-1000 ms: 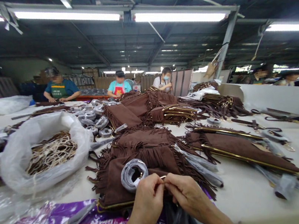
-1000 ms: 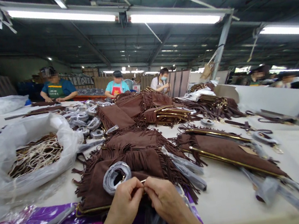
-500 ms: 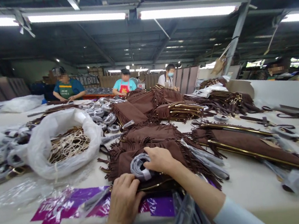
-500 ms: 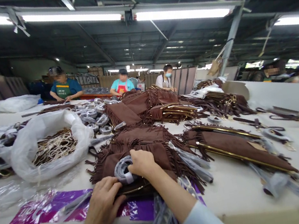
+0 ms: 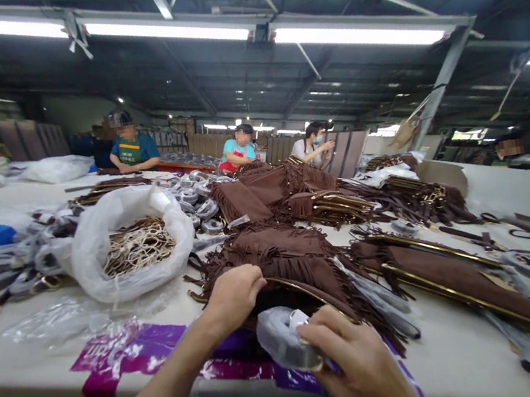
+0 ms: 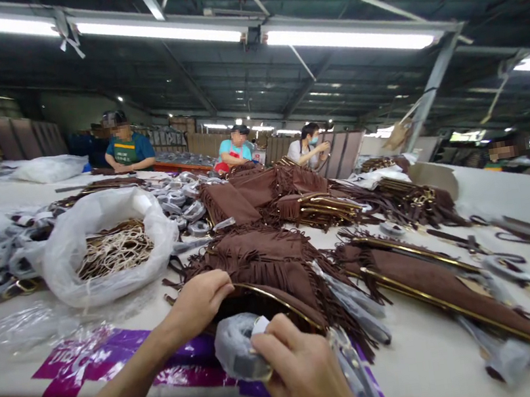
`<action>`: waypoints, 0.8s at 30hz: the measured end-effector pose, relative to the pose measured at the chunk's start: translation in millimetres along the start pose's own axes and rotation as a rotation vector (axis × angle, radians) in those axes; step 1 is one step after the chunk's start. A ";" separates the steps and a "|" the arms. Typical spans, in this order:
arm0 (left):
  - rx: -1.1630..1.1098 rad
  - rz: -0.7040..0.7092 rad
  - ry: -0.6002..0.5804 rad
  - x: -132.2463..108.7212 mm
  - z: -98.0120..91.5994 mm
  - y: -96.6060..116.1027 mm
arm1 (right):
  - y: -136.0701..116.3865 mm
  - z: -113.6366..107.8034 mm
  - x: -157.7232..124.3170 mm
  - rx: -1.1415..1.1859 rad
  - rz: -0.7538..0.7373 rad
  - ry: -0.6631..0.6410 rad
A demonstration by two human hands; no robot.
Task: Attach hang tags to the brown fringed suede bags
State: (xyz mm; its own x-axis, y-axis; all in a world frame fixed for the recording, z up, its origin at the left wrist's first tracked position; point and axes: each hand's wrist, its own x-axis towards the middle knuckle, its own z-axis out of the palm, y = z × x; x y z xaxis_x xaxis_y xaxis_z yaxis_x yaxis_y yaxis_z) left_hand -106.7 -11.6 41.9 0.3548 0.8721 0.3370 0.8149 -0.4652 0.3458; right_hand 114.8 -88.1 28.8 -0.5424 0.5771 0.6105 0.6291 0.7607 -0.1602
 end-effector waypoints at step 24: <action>0.056 -0.076 -0.005 -100.4 20.5 -77.2 | -8.0 35.6 -57.1 0.400 0.265 -0.201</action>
State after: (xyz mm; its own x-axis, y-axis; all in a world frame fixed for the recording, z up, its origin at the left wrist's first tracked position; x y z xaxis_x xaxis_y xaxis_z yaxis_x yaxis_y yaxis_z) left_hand -195.8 -60.1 -36.6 0.2931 0.9054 0.3071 0.8637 -0.3885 0.3210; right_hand 120.9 -116.6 -32.4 -0.5146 0.7809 0.3542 0.5186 0.6124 -0.5967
